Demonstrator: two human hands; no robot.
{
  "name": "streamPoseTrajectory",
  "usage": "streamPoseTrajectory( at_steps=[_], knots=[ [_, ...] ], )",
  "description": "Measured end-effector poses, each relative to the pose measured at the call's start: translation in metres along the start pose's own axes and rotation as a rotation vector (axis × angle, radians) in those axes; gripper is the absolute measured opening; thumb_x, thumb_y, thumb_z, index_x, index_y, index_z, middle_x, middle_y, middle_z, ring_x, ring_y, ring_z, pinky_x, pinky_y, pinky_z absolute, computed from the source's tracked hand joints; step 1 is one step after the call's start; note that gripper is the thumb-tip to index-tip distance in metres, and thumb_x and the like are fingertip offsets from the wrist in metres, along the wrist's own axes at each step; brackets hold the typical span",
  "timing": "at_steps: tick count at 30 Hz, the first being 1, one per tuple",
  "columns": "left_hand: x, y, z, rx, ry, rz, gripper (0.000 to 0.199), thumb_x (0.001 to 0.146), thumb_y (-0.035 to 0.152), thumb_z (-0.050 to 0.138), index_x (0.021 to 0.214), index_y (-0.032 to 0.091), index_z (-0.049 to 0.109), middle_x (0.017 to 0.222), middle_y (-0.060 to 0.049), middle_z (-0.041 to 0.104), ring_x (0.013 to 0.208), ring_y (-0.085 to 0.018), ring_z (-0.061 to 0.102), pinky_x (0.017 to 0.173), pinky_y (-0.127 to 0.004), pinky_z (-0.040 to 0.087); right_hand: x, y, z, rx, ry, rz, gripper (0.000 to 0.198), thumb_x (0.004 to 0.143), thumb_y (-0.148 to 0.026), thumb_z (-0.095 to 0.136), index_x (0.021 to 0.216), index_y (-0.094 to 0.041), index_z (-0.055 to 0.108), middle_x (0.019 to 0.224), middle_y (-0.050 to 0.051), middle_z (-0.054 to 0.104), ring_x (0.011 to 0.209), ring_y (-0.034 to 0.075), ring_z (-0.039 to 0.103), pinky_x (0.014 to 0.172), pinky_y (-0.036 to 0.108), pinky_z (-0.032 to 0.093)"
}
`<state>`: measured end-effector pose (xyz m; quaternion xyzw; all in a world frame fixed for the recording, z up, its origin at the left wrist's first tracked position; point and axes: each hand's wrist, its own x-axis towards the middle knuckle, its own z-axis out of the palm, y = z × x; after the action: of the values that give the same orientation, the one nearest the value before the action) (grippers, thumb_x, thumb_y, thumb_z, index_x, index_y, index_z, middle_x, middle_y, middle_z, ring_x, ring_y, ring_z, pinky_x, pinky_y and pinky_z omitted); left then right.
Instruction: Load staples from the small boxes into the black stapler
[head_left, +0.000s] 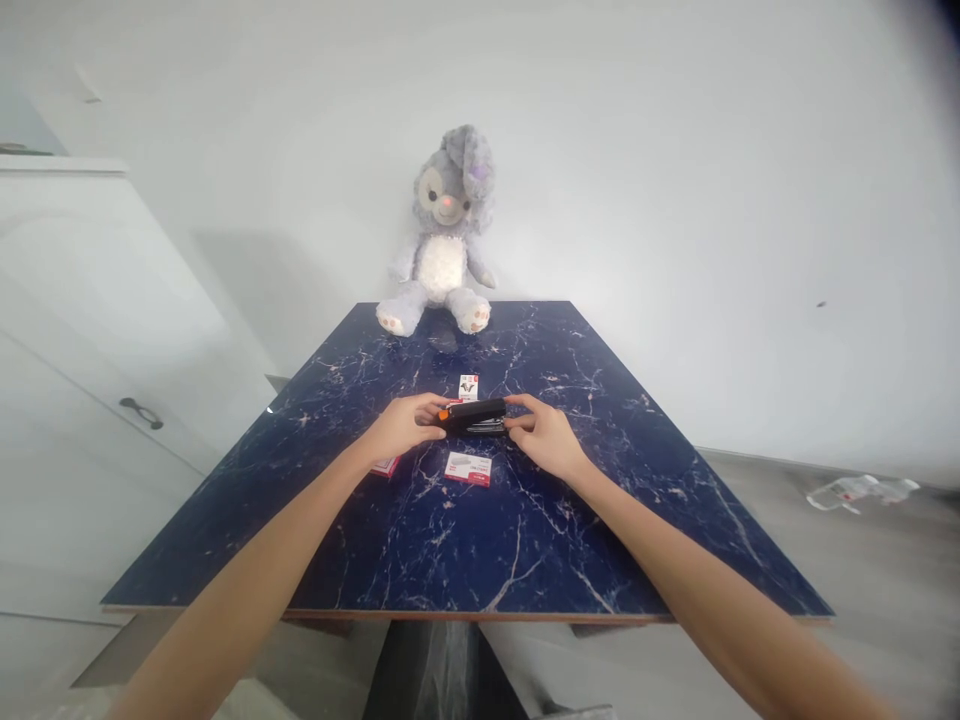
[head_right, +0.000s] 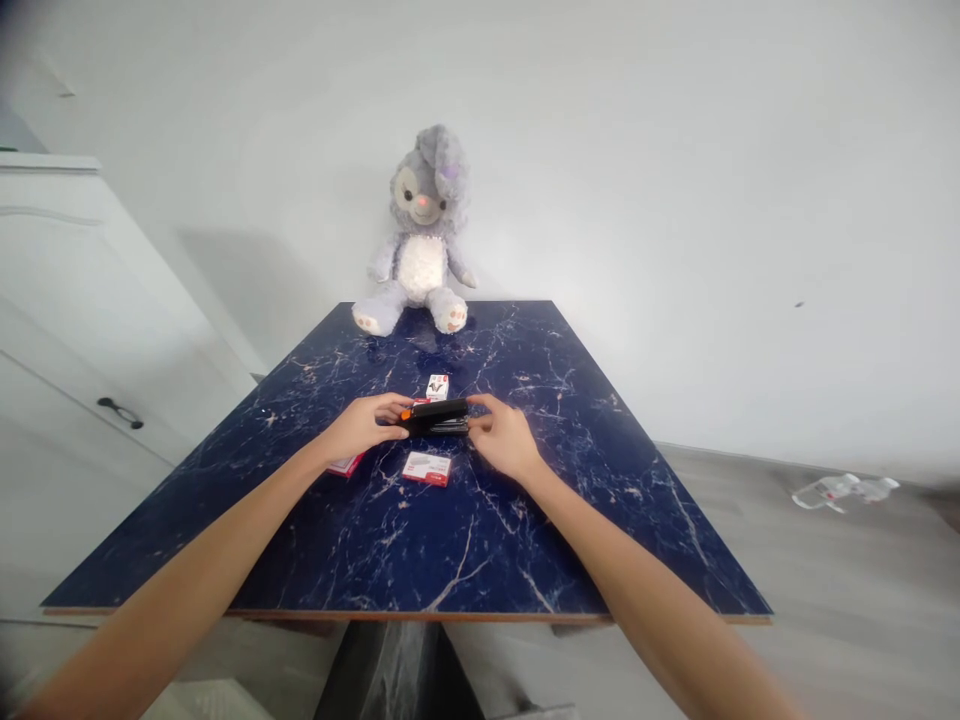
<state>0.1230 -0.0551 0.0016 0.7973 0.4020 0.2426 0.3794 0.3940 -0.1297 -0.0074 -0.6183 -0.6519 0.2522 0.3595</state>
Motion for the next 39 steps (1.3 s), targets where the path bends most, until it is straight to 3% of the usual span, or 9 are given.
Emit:
streamPoseTrajectory(
  at_steps=[9, 29, 32, 36, 39],
  knots=[
    [0.001, -0.004, 0.001, -0.007, -0.005, 0.009, 0.049, 0.077, 0.027, 0.076, 0.125, 0.027, 0.066, 0.113, -0.005, 0.075, 0.103, -0.022, 0.071, 0.103, -0.041, 0.052, 0.0, -0.001, 0.005, -0.001, 0.0, -0.011, 0.055, 0.076, -0.012, 0.054, 0.128, -0.025, 0.058, 0.094, -0.003, 0.079, 0.074, 0.016, 0.074, 0.076, 0.026, 0.055],
    [-0.002, 0.004, 0.0, 0.091, -0.015, -0.005, 0.053, 0.076, 0.028, 0.077, 0.128, 0.029, 0.065, 0.107, -0.002, 0.076, 0.098, -0.022, 0.071, 0.095, -0.038, 0.054, 0.006, 0.01, 0.008, 0.137, 0.006, 0.035, 0.056, 0.076, -0.011, 0.056, 0.129, -0.025, 0.056, 0.1, 0.0, 0.078, 0.087, 0.017, 0.074, 0.079, 0.028, 0.056],
    [-0.004, 0.013, 0.008, 0.144, -0.031, 0.032, 0.051, 0.075, 0.03, 0.079, 0.124, 0.028, 0.067, 0.103, -0.002, 0.076, 0.091, -0.021, 0.071, 0.088, -0.035, 0.055, 0.009, 0.012, 0.011, 0.151, 0.028, 0.05, 0.053, 0.078, -0.013, 0.056, 0.129, -0.025, 0.055, 0.104, 0.002, 0.078, 0.09, 0.018, 0.074, 0.08, 0.029, 0.056],
    [-0.011, 0.032, 0.033, 0.249, -0.004, 0.114, 0.045, 0.073, 0.038, 0.081, 0.115, 0.026, 0.071, 0.101, -0.004, 0.075, 0.083, -0.022, 0.07, 0.077, -0.033, 0.054, 0.013, 0.017, 0.018, 0.175, 0.024, 0.026, 0.059, 0.08, -0.013, 0.057, 0.137, -0.024, 0.048, 0.124, 0.008, 0.071, 0.095, 0.018, 0.073, 0.085, 0.031, 0.057],
    [-0.014, 0.043, 0.05, 0.243, -0.042, 0.183, 0.039, 0.082, 0.042, 0.072, 0.117, 0.025, 0.069, 0.1, -0.004, 0.075, 0.084, -0.022, 0.069, 0.077, -0.032, 0.053, 0.014, 0.022, 0.021, 0.129, 0.013, -0.027, 0.061, 0.081, -0.011, 0.053, 0.141, -0.024, 0.045, 0.131, 0.009, 0.067, 0.1, 0.018, 0.072, 0.091, 0.034, 0.055]
  ],
)
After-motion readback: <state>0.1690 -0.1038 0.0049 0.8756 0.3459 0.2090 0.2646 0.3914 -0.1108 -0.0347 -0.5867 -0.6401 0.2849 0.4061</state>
